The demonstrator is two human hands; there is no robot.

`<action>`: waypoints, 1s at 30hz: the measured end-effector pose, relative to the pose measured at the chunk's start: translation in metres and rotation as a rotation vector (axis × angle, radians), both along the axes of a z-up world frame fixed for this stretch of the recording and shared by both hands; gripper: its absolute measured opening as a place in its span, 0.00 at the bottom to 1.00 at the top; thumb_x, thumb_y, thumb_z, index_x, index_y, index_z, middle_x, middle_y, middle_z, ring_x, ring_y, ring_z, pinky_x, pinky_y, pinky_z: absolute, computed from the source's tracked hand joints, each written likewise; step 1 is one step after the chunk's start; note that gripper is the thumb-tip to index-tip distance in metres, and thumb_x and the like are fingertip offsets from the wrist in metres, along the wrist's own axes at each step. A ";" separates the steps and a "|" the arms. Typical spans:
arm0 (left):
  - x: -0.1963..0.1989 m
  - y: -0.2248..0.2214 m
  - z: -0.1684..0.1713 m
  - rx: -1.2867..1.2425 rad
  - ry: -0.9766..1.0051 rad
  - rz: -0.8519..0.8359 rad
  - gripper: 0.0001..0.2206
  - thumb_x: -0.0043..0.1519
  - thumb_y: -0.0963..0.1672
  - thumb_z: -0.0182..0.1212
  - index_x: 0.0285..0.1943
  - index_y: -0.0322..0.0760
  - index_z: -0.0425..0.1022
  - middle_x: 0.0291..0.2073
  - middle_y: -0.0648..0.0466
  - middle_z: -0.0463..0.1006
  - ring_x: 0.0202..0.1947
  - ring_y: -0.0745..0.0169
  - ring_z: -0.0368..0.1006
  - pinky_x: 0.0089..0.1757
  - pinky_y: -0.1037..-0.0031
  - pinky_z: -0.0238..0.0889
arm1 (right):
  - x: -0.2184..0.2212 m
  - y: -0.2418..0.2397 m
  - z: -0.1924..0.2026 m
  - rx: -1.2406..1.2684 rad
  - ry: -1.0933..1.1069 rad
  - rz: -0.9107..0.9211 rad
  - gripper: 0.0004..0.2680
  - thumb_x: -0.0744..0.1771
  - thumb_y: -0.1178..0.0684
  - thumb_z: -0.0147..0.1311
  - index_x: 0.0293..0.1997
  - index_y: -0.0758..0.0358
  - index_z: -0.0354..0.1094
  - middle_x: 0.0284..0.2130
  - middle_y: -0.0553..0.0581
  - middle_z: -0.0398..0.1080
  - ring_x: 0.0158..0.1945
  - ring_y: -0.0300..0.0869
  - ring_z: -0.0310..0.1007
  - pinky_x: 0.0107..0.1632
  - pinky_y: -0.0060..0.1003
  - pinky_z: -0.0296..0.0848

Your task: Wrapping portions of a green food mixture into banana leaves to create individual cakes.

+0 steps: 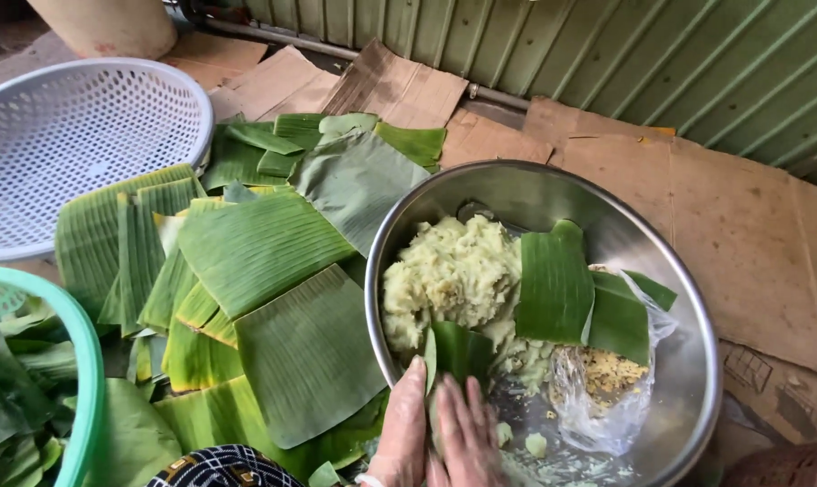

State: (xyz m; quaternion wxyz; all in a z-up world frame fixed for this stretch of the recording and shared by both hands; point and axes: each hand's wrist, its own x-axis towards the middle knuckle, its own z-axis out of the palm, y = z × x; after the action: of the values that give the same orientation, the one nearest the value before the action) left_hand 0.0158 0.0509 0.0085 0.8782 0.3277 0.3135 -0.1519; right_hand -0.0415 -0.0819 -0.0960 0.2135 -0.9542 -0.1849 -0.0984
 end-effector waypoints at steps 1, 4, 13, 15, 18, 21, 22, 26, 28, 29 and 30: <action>0.001 0.002 0.010 0.008 0.056 -0.036 0.22 0.67 0.48 0.49 0.56 0.22 0.77 0.50 0.40 0.79 0.49 0.51 0.70 0.55 0.61 0.62 | -0.006 -0.007 -0.010 -0.209 -0.151 -0.010 0.34 0.64 0.42 0.50 0.77 0.62 0.36 0.77 0.63 0.37 0.80 0.61 0.30 0.70 0.70 0.41; 0.000 0.004 0.002 -0.009 0.117 -0.019 0.20 0.68 0.51 0.51 0.51 0.27 0.75 0.42 0.44 0.75 0.41 0.55 0.68 0.47 0.64 0.62 | -0.017 -0.001 -0.022 -0.462 -0.401 -0.062 0.31 0.63 0.44 0.47 0.76 0.57 0.41 0.78 0.56 0.35 0.80 0.55 0.29 0.73 0.70 0.37; 0.006 0.005 0.008 0.024 0.132 0.044 0.23 0.67 0.52 0.50 0.55 0.26 0.74 0.44 0.42 0.74 0.44 0.53 0.69 0.51 0.62 0.64 | 0.012 -0.007 0.056 -0.070 0.055 0.133 0.31 0.57 0.58 0.49 0.71 0.53 0.51 0.78 0.57 0.36 0.79 0.55 0.32 0.70 0.67 0.33; 0.005 0.009 0.011 0.058 0.112 0.028 0.23 0.66 0.53 0.52 0.51 0.27 0.75 0.41 0.43 0.72 0.42 0.52 0.68 0.50 0.61 0.63 | 0.018 -0.013 0.104 0.496 0.453 0.351 0.28 0.59 0.70 0.49 0.69 0.59 0.60 0.75 0.64 0.46 0.77 0.52 0.44 0.75 0.57 0.30; 0.002 0.008 0.016 -0.065 -0.052 -0.071 0.27 0.62 0.54 0.51 0.57 0.27 0.76 0.43 0.44 0.76 0.42 0.54 0.70 0.47 0.62 0.65 | 0.022 -0.013 0.105 0.545 0.173 -0.042 0.19 0.65 0.52 0.51 0.65 0.55 0.66 0.68 0.55 0.64 0.77 0.52 0.48 0.75 0.56 0.45; 0.003 0.002 0.006 0.062 -0.094 -0.148 0.30 0.61 0.55 0.48 0.61 0.29 0.76 0.58 0.43 0.80 0.55 0.54 0.73 0.58 0.63 0.64 | 0.025 0.001 0.074 0.046 0.040 -0.059 0.27 0.60 0.67 0.48 0.69 0.60 0.59 0.70 0.57 0.58 0.77 0.59 0.38 0.74 0.53 0.40; 0.003 0.002 0.004 0.156 -0.145 -0.202 0.33 0.61 0.58 0.44 0.64 0.32 0.75 0.63 0.42 0.76 0.63 0.49 0.70 0.63 0.56 0.59 | 0.026 0.001 0.057 -0.130 0.023 -0.067 0.29 0.60 0.60 0.52 0.73 0.56 0.53 0.72 0.54 0.52 0.77 0.61 0.35 0.70 0.64 0.37; 0.003 0.010 0.008 0.085 -0.001 -0.036 0.28 0.64 0.53 0.48 0.60 0.25 0.75 0.52 0.42 0.79 0.52 0.53 0.72 0.58 0.63 0.63 | 0.028 0.006 0.041 -0.288 -0.063 0.026 0.31 0.60 0.52 0.59 0.73 0.48 0.54 0.71 0.47 0.56 0.75 0.63 0.39 0.68 0.74 0.36; 0.002 0.008 0.001 0.097 0.000 -0.056 0.28 0.63 0.55 0.48 0.58 0.28 0.76 0.56 0.40 0.77 0.59 0.48 0.69 0.62 0.53 0.56 | 0.029 0.001 0.059 -0.208 0.057 0.063 0.28 0.61 0.54 0.60 0.71 0.50 0.58 0.69 0.51 0.60 0.72 0.62 0.47 0.68 0.69 0.41; 0.000 0.007 -0.002 0.105 0.005 -0.068 0.28 0.62 0.56 0.48 0.56 0.31 0.77 0.60 0.39 0.75 0.66 0.44 0.65 0.66 0.44 0.48 | 0.029 -0.002 0.069 -0.131 0.179 0.108 0.24 0.63 0.56 0.60 0.69 0.52 0.62 0.66 0.55 0.64 0.69 0.61 0.55 0.69 0.64 0.45; 0.002 0.005 -0.014 0.106 0.002 -0.066 0.28 0.62 0.56 0.48 0.56 0.31 0.77 0.60 0.39 0.75 0.66 0.44 0.65 0.66 0.44 0.48 | 0.034 -0.005 0.082 -0.131 0.176 0.109 0.24 0.63 0.56 0.60 0.69 0.52 0.62 0.66 0.55 0.64 0.69 0.61 0.55 0.69 0.64 0.45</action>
State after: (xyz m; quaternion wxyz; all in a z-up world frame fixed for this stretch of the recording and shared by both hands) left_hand 0.0180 0.0557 -0.0053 0.8538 0.3836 0.3111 -0.1646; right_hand -0.0079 -0.0868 -0.0142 0.1712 -0.9596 -0.2232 0.0099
